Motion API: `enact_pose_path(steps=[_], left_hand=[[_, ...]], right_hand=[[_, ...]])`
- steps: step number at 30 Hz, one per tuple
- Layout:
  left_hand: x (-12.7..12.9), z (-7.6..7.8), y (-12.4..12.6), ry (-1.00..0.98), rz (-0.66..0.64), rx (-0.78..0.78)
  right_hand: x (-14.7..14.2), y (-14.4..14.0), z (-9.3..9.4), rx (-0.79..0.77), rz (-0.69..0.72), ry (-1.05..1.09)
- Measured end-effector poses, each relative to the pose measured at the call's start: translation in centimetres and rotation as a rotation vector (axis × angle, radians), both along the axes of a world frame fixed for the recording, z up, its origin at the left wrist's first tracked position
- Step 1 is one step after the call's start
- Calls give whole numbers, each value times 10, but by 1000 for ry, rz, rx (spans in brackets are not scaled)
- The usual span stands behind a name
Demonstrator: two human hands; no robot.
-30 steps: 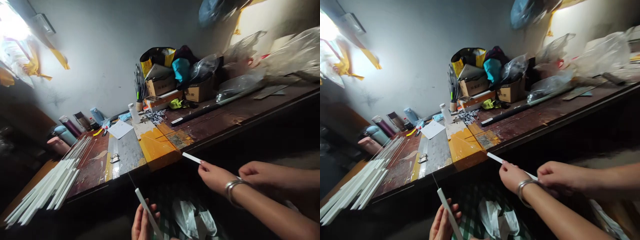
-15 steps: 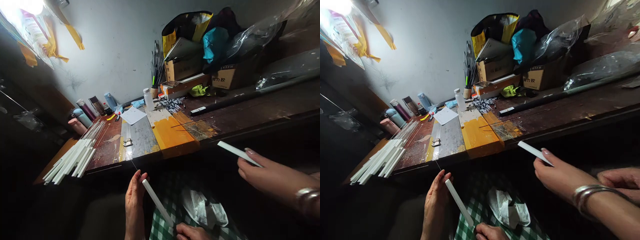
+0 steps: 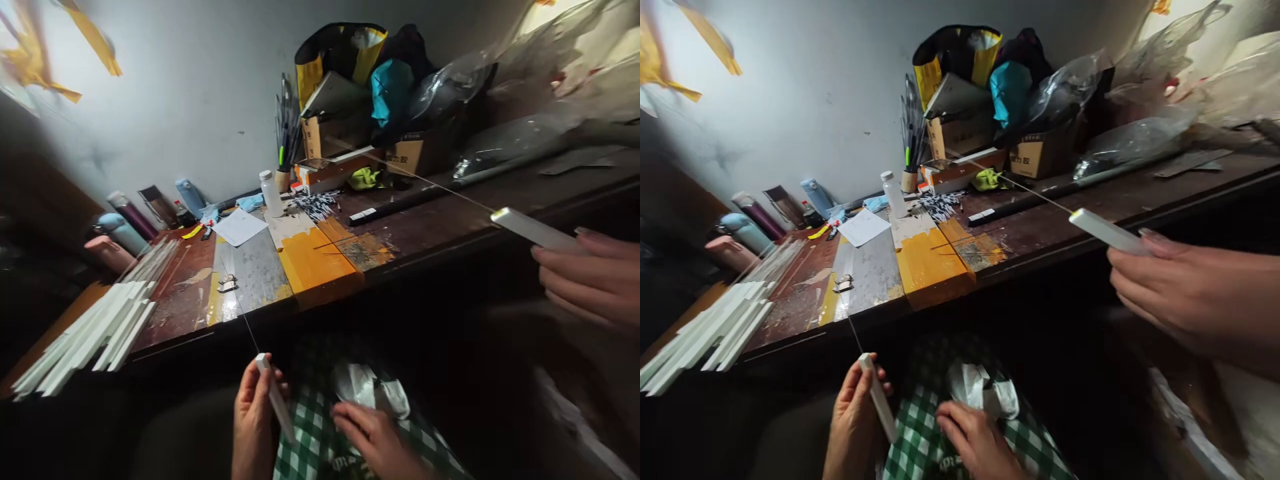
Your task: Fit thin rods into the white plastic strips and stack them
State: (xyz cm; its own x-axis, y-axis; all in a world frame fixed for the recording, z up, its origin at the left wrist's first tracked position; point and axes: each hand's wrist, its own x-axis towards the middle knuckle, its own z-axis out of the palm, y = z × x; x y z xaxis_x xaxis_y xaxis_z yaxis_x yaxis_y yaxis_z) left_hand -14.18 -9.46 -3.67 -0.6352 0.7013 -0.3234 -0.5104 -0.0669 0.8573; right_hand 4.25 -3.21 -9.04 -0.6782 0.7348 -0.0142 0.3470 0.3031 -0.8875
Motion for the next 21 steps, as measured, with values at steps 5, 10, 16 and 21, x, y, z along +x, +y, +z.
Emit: enact_pose_path(steps=[5,10,16,21], left_hand=[[2,-5,-14,98,-31,-118],[16,-18,-18,190,-92,-129],[18,-29,-25,334,-324,-212],[30,-33,-22,450,-435,-225]], right_hand=[[24,20,-14,4,-249,-145],[24,32,-47,-30,-354,-196],[22,43,-29,-140,-315,7],[11,28,18,-460,-53,234]])
